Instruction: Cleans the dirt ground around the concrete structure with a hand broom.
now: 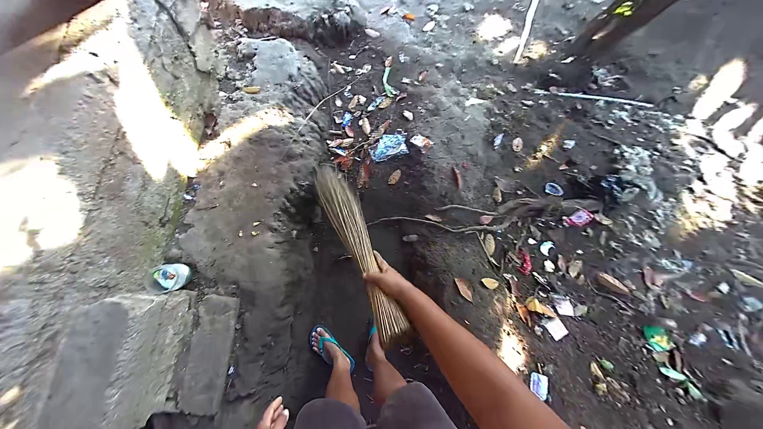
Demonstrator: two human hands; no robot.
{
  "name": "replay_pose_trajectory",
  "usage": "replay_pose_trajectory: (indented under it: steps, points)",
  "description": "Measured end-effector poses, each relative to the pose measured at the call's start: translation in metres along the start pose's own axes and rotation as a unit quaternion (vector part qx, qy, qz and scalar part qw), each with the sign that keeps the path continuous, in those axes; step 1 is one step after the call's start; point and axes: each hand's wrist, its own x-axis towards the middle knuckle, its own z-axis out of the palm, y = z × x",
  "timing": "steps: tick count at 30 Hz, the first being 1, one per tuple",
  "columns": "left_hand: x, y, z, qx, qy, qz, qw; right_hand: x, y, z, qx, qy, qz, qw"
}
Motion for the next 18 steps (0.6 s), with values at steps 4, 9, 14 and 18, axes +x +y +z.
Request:
replay_pose_trajectory:
  steps: [4, 9, 14, 18]
  points:
    - [-0.005, -0.048, -0.015, -0.059, 0.037, -0.036, 0.997, -0.111, 0.002, 0.022, -0.1, -0.076, -0.051, 0.991]
    - [-0.018, -0.089, -0.015, -0.094, 0.022, -0.072, 0.993, -0.216, -0.006, 0.005, -0.119, -0.367, 0.084, 0.919]
    - [-0.033, -0.076, -0.016, -0.133, 0.034, -0.06, 0.989, -0.147, -0.021, 0.026, -0.202, -0.293, 0.07, 0.932]
    - [-0.039, -0.099, -0.032, -0.154, 0.053, -0.045, 0.986, -0.081, -0.07, 0.053, -0.074, -0.041, -0.012, 0.996]
